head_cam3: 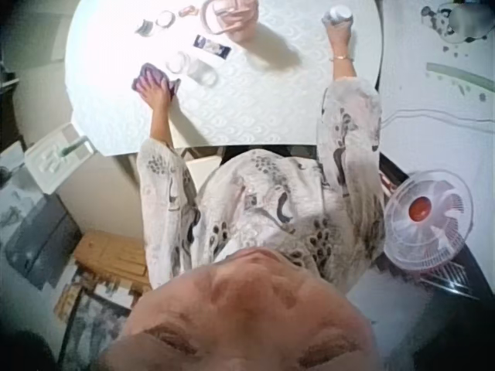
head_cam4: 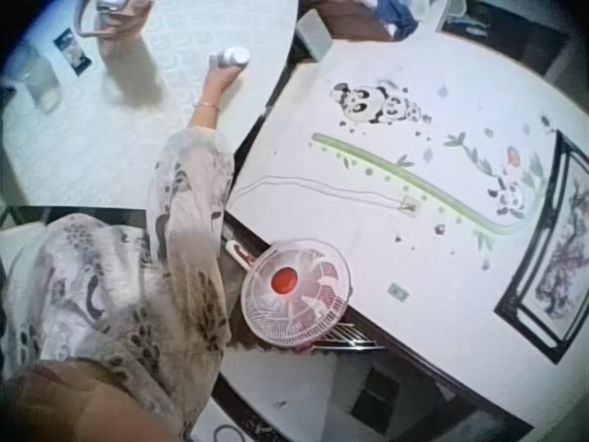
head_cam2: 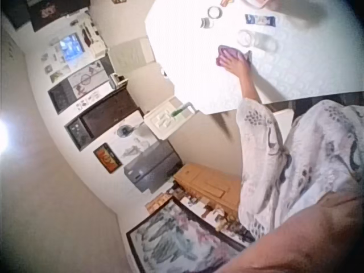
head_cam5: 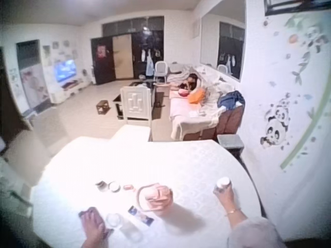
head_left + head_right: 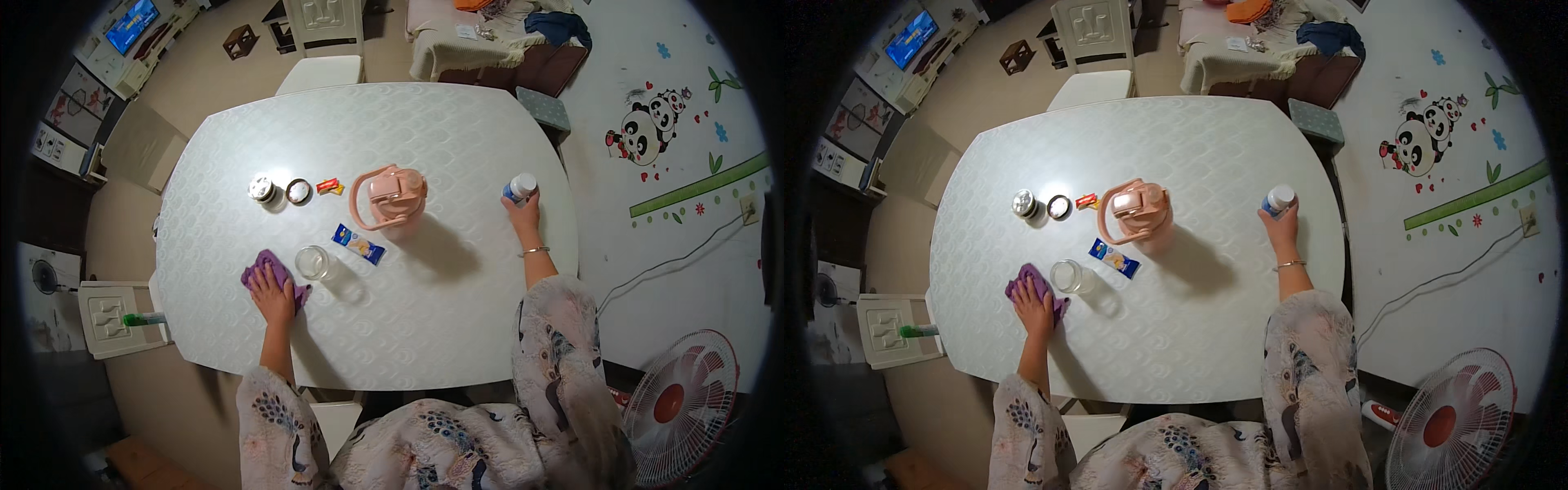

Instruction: The person wipes a white dining table with a purple cloth, moving items like a glass, a pink thermos, and small containers aside to clean underneath. The person cleans the tabletop and the table's edge and underside.

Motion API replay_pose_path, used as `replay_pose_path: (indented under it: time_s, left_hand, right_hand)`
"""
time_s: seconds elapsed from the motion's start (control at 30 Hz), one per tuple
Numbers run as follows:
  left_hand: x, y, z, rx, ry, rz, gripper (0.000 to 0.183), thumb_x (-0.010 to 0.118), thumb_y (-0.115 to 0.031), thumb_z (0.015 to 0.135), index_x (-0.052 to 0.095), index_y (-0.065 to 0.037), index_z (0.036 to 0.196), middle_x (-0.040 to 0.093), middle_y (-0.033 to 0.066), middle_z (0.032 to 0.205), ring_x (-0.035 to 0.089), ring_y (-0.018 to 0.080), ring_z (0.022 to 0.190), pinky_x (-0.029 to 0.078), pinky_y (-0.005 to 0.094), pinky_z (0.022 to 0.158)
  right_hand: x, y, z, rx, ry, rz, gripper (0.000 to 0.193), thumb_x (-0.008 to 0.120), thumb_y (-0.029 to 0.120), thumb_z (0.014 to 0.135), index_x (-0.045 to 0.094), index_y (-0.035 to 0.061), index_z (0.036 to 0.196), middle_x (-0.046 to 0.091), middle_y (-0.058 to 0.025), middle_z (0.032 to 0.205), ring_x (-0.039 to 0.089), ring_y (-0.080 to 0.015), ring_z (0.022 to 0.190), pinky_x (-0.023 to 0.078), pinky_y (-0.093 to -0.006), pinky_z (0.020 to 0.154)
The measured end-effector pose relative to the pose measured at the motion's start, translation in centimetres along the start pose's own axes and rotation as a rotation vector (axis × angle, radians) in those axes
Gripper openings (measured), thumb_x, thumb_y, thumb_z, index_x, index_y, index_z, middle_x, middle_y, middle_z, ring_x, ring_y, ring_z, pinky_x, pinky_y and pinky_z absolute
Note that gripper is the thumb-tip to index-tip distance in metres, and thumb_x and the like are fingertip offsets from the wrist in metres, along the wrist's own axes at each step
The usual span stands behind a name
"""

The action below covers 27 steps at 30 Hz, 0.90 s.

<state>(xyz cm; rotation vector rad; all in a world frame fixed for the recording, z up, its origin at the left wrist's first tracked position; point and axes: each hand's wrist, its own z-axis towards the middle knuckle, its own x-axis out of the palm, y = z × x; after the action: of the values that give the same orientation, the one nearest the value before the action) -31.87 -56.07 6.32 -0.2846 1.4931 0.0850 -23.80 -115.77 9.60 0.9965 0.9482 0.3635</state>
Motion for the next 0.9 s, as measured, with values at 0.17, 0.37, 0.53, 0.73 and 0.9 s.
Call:
replay_pose_path:
  time_s: [0.17,0.37,0.53,0.73,0.9]
  left_hand:
    - [0.4,1.0,1.4,0.052,0.014,-0.026,0.071,0.054,-0.045,0.088,0.029,-0.018,0.149,0.025,0.0169,0.154,0.019,0.0415,0.142,0.016,0.0570,0.112]
    - [0.1,1.5,1.7,0.090,0.003,-0.042,0.072,0.054,-0.046,0.088,0.029,-0.019,0.149,0.025,0.0166,0.154,0.019,0.0416,0.142,0.015,0.0577,0.112]
    - [0.1,0.7,1.6,0.107,-0.004,-0.081,0.071,0.054,-0.047,0.088,0.030,-0.018,0.148,0.026,0.0168,0.154,0.019,0.0419,0.141,0.015,0.0578,0.112]
    - [0.5,1.8,1.4,0.090,-0.008,-0.078,0.073,0.056,-0.048,0.086,0.031,-0.018,0.148,0.026,0.0162,0.154,0.018,0.0417,0.142,0.014,0.0587,0.112]
    - [1.0,1.4,1.1,0.103,-0.001,-0.075,0.074,0.056,-0.048,0.086,0.030,-0.019,0.149,0.025,0.0154,0.155,0.018,0.0420,0.142,0.015,0.0585,0.112]
  right_hand:
    - [2.2,1.8,-8.2,0.007,-0.036,0.002,0.083,0.075,0.022,0.079,0.028,-0.0014,0.144,0.039,-0.0223,0.144,0.038,-0.0325,0.135,0.031,-0.0388,0.111]
    - [7.0,22.0,-12.0,-0.285,0.214,0.068,0.111,0.085,0.031,0.066,0.016,0.0048,0.148,0.038,-0.0240,0.141,0.036,-0.0359,0.133,0.032,-0.0424,0.110]
    - [11.1,23.8,-12.7,-0.137,0.049,0.208,0.124,0.089,0.023,0.059,0.006,0.0078,0.150,0.044,-0.0234,0.132,0.047,-0.0371,0.121,0.041,-0.0434,0.103]
    - [12.1,23.1,-12.9,-0.078,0.161,0.392,0.114,0.083,0.015,0.064,0.008,0.0078,0.149,0.045,-0.0236,0.131,0.050,-0.0361,0.118,0.045,-0.0412,0.099]
    - [10.7,21.5,-12.1,-0.222,0.090,0.302,0.100,0.081,0.014,0.065,0.021,0.0056,0.144,0.047,-0.0222,0.130,0.050,-0.0351,0.118,0.044,-0.0406,0.099]
